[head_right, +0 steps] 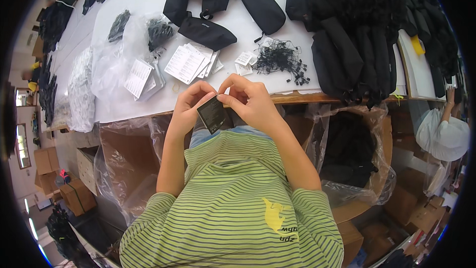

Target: Packing eye-glasses cases with tags and internal supports in a manufacturing facility.

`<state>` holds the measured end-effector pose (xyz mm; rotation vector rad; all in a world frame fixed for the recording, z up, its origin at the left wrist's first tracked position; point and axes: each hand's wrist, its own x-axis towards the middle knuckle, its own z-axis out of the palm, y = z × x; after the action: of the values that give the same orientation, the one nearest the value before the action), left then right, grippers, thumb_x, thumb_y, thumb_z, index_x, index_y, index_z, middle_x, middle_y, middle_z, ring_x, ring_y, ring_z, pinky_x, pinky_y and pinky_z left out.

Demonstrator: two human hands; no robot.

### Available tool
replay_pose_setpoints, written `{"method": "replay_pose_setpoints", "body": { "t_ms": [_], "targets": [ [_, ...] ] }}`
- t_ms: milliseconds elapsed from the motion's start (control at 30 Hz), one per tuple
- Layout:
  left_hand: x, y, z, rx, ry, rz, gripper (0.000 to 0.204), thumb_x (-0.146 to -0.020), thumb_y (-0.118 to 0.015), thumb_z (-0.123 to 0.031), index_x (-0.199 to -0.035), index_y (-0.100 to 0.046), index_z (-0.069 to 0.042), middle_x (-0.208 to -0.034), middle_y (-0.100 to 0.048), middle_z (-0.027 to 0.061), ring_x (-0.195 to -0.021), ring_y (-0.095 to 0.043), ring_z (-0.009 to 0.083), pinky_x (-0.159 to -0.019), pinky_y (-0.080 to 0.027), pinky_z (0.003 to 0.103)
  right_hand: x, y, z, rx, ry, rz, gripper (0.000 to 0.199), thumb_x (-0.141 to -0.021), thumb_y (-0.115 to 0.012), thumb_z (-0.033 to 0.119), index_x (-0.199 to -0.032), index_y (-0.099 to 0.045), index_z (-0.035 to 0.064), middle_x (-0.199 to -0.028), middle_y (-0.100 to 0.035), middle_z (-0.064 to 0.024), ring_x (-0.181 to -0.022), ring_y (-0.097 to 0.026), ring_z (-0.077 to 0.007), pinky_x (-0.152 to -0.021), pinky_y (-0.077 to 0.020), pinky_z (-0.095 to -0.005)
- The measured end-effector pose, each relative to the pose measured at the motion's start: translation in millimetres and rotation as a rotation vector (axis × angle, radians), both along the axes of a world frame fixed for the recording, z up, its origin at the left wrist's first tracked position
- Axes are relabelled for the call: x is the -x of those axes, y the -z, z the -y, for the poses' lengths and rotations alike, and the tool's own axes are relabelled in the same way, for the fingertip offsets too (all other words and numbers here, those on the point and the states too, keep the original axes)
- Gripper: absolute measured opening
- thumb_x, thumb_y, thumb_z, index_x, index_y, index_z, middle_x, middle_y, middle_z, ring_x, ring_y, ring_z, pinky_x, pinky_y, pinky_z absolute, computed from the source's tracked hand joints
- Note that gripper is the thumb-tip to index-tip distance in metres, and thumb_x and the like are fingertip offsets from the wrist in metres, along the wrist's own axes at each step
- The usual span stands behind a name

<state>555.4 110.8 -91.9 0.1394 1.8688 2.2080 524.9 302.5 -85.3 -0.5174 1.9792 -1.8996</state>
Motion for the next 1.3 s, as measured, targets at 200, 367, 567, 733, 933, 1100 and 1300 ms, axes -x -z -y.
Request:
{"method": "replay_pose_setpoints", "body": {
  "t_ms": [200,367,567,733,933,1100,1300],
  "targets": [
    [15,-4,-9,0.015,-0.027,-0.030,0.011,-0.094,-0.059,-0.012,-0.093,-0.060,-0.001,-0.078,-0.059,-0.0006,-0.071,-0.053,0.0046,-0.063,-0.042,0.020,2,-3,-11,0.209,-0.069,0.385,0.010,-0.093,-0.060,0.013,-0.091,-0.058,0.0034,-0.061,-0.050,0.0055,-0.055,-0.040,-0.0014,-0.050,-0.0305,-0.0191],
    [109,25,-7,0.377,-0.033,-0.349,0.014,-0.091,-0.061,-0.015,-0.090,-0.062,-0.001,-0.078,-0.061,0.0030,-0.072,-0.057,0.0094,-0.066,-0.047,0.026,3,8,-24,0.212,0.047,0.323,0.010,-0.093,-0.060,0.014,-0.090,-0.059,0.0038,-0.061,-0.049,0.0055,-0.053,-0.038,-0.0013,-0.048,-0.0279,-0.0191],
    [241,74,51,1.364,-0.591,-0.251,0.035,-0.075,-0.071,-0.043,-0.092,-0.071,-0.012,-0.113,-0.058,0.0130,-0.112,-0.046,0.0340,-0.094,-0.036,0.047,-12,8,-36,0.288,0.144,0.352,0.011,-0.092,-0.060,0.013,-0.088,-0.059,0.0030,-0.059,-0.044,0.0069,-0.045,-0.032,-0.0003,-0.041,-0.0211,-0.0185],
    [246,69,41,1.272,-0.486,-0.297,0.038,-0.071,-0.074,-0.047,-0.092,-0.074,-0.015,-0.112,-0.060,0.0115,-0.115,-0.044,0.0323,-0.095,-0.032,0.048,-18,11,-46,0.316,0.188,0.322,0.010,-0.091,-0.060,0.012,-0.091,-0.058,0.0032,-0.058,-0.045,0.0067,-0.044,-0.032,0.0000,-0.041,-0.0213,-0.0182],
    [163,11,-19,0.478,-0.286,-0.329,0.036,-0.077,-0.077,-0.029,-0.092,-0.071,0.003,-0.074,-0.069,0.0064,-0.067,-0.061,0.0099,-0.063,-0.047,0.022,-6,14,-39,0.223,0.338,0.242,0.008,-0.091,-0.061,0.011,-0.094,-0.059,0.0048,-0.058,-0.046,0.0073,-0.047,-0.034,0.0004,-0.042,-0.0220,-0.0177],
    [93,10,-26,0.129,-0.064,-0.085,0.024,-0.084,-0.069,-0.015,-0.102,-0.071,-0.001,-0.081,-0.067,0.0015,-0.071,-0.055,0.0056,-0.063,-0.044,0.021,11,14,-23,-0.006,0.541,-0.047,0.008,-0.088,-0.065,0.011,-0.091,-0.062,0.0047,-0.055,-0.048,0.0058,-0.048,-0.037,-0.0001,-0.045,-0.0251,-0.0200],
    [57,6,-38,0.260,-0.039,-0.010,0.023,-0.079,-0.072,-0.010,-0.103,-0.073,-0.006,-0.070,-0.061,-0.0057,-0.055,-0.035,0.0004,-0.048,-0.027,0.020,4,14,-15,-0.306,0.555,-0.229,0.013,-0.081,-0.068,0.011,-0.093,-0.066,0.0065,-0.047,-0.043,-0.0041,-0.042,-0.039,-0.0110,-0.044,-0.0301,-0.0287]
  ]
}}
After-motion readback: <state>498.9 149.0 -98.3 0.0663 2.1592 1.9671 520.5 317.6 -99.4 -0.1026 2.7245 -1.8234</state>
